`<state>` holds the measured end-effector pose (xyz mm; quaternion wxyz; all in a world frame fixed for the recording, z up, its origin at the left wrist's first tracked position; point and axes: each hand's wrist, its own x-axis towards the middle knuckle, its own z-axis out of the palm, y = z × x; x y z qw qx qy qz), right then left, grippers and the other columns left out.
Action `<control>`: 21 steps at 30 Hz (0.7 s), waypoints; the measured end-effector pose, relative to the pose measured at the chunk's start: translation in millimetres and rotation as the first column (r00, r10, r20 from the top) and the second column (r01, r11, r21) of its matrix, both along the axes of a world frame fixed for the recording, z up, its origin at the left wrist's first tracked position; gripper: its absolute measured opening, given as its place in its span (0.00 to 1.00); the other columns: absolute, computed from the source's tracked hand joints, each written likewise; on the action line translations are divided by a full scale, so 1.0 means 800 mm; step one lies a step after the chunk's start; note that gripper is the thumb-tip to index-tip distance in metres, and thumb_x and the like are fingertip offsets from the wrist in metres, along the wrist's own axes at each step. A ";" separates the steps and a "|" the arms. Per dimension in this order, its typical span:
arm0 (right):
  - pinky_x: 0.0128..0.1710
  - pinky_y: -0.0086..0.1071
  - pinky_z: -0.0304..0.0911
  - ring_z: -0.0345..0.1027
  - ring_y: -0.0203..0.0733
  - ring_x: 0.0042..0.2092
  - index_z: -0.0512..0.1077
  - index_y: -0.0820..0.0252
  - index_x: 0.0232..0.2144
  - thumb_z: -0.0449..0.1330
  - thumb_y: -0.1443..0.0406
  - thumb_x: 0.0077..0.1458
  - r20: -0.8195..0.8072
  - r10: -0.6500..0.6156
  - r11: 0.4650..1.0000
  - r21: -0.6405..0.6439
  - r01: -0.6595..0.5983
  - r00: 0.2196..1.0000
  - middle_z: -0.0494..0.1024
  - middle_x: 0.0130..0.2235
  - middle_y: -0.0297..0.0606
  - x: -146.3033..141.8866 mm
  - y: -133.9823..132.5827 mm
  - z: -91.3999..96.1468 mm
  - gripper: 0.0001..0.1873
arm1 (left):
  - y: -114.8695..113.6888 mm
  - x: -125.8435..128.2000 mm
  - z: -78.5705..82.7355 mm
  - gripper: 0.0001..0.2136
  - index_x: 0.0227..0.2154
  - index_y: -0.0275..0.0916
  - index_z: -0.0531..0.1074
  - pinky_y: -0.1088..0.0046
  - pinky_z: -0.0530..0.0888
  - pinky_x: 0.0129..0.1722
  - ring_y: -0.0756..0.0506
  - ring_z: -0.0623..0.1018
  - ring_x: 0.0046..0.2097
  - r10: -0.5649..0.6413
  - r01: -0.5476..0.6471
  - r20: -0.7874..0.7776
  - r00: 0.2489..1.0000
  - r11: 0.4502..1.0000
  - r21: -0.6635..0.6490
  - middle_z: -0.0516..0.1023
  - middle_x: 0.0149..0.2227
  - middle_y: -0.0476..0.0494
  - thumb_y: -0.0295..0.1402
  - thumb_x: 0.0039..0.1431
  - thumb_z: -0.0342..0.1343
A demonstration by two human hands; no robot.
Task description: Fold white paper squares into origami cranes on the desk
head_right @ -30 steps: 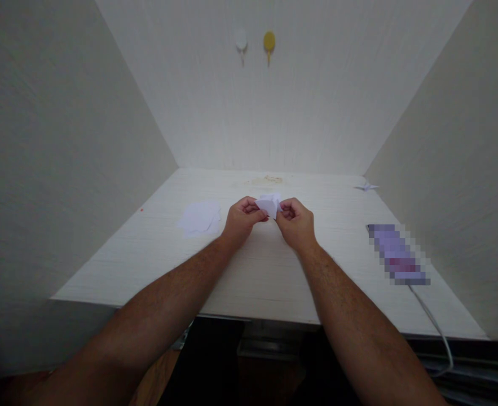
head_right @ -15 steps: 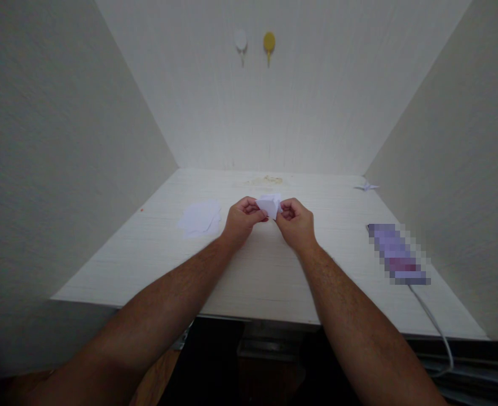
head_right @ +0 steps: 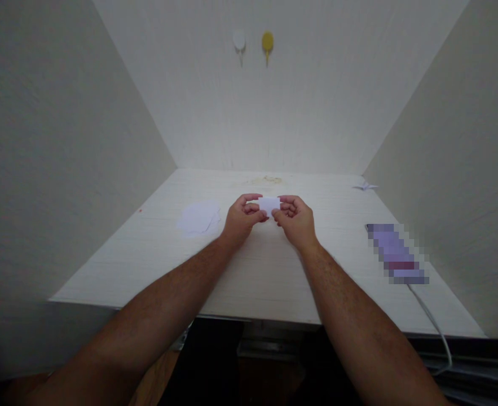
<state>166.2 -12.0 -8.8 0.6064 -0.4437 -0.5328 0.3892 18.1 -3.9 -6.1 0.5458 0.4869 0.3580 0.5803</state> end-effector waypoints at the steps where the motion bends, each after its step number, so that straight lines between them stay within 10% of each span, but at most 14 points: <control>1: 0.22 0.30 0.66 0.68 0.34 0.25 0.69 0.57 0.38 0.68 0.60 0.39 0.006 -0.003 1.000 -0.001 0.003 1.000 0.75 0.29 0.30 0.000 0.000 -0.001 0.22 | 0.000 0.000 -0.001 0.20 0.39 0.37 0.68 0.71 0.76 0.33 0.51 0.77 0.26 0.008 -0.008 0.011 1.000 1.000 -0.007 0.75 0.24 0.54 0.27 0.40 0.65; 13: 0.21 0.29 0.63 0.66 0.34 0.22 0.72 0.60 0.27 0.67 0.63 0.42 0.100 -0.057 0.998 -0.018 0.059 0.993 0.73 0.22 0.32 0.000 -0.001 0.003 0.10 | 0.003 -0.001 -0.005 0.09 0.30 0.35 0.75 0.75 0.74 0.28 0.51 0.75 0.27 0.015 -0.005 -0.170 0.985 0.998 0.058 0.78 0.26 0.48 0.33 0.46 0.64; 21: 0.29 0.30 0.65 0.67 0.33 0.28 0.73 0.58 0.39 0.67 0.64 0.44 0.199 -0.133 0.985 0.132 0.107 0.971 0.77 0.32 0.33 0.003 -0.001 -0.007 0.17 | 0.006 -0.002 -0.006 0.08 0.28 0.35 0.78 0.75 0.76 0.25 0.50 0.76 0.27 0.058 -0.060 -0.144 0.988 0.998 -0.005 0.79 0.27 0.46 0.34 0.48 0.64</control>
